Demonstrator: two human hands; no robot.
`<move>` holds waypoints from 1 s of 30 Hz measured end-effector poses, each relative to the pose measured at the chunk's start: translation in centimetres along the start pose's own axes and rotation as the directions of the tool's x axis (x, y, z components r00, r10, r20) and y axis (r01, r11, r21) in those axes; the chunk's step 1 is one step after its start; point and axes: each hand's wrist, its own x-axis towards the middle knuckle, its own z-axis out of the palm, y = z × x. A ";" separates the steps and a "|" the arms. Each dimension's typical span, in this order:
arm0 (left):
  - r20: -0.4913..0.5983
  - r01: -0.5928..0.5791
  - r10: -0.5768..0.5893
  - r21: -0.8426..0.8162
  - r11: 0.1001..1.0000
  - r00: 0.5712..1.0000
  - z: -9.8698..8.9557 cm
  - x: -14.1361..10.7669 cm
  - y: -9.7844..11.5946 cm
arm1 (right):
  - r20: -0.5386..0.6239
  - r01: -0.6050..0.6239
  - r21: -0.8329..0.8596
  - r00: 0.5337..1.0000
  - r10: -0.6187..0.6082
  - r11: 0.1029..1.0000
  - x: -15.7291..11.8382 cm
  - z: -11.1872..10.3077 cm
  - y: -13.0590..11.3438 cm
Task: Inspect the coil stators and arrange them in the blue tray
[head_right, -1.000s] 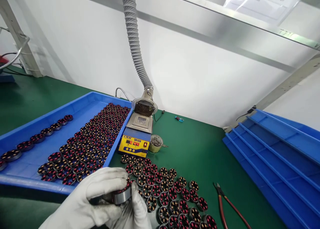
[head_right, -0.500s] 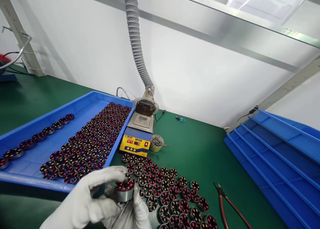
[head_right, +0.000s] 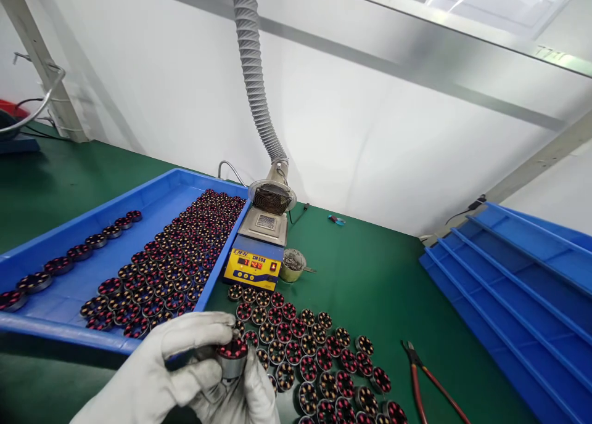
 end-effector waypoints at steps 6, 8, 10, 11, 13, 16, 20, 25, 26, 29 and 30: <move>0.144 -0.339 0.320 0.131 0.932 0.936 -0.7 -0.1 -0.6 | 0.017 -0.004 -0.006 1.000 0.004 1.000 1.3 -1.6 -0.3; 0.167 -0.319 0.286 0.221 0.922 0.944 -0.8 0.0 -0.4 | -0.008 0.002 0.002 1.000 -0.002 1.000 1.2 -2.0 -0.1; 0.138 -0.275 0.244 0.306 0.911 0.960 -0.9 0.2 -0.1 | -0.034 -0.003 0.013 0.999 0.004 1.000 0.7 -2.2 0.2; 0.102 -0.254 0.233 0.324 0.912 0.967 -1.0 0.2 0.0 | -0.041 -0.011 0.017 0.999 0.011 1.000 0.4 -2.1 0.4; 0.015 -0.191 0.195 0.292 0.937 0.981 -1.2 0.2 0.2 | -0.044 -0.023 0.019 0.999 0.024 1.000 0.0 -2.0 0.6; -0.012 -0.055 0.059 0.211 0.976 0.998 -1.3 -0.1 0.2 | -0.052 -0.023 0.011 0.998 0.024 1.000 -0.1 -1.9 0.6; 0.093 -0.163 0.143 0.262 0.951 0.985 -0.7 -0.7 -0.2 | -0.077 0.009 -0.004 0.997 -0.010 1.000 0.2 -1.7 0.2; 0.080 -0.326 0.323 0.414 0.850 0.943 -0.3 -0.7 -0.4 | -0.089 0.000 0.000 0.996 0.000 1.000 0.6 -0.6 0.6; 0.083 -0.334 0.332 0.427 0.840 0.940 -0.3 -0.6 -0.3 | -0.092 0.000 0.008 0.996 0.001 1.000 0.6 -0.4 0.7; 0.034 -0.319 0.353 0.512 0.797 0.935 -0.4 -0.2 -0.2 | -0.096 0.006 0.043 0.995 -0.001 0.999 0.6 0.3 1.0; -0.008 -0.294 0.356 0.546 0.785 0.934 -0.6 -0.1 -0.2 | -0.091 0.003 0.056 0.996 0.002 0.998 0.5 0.5 0.9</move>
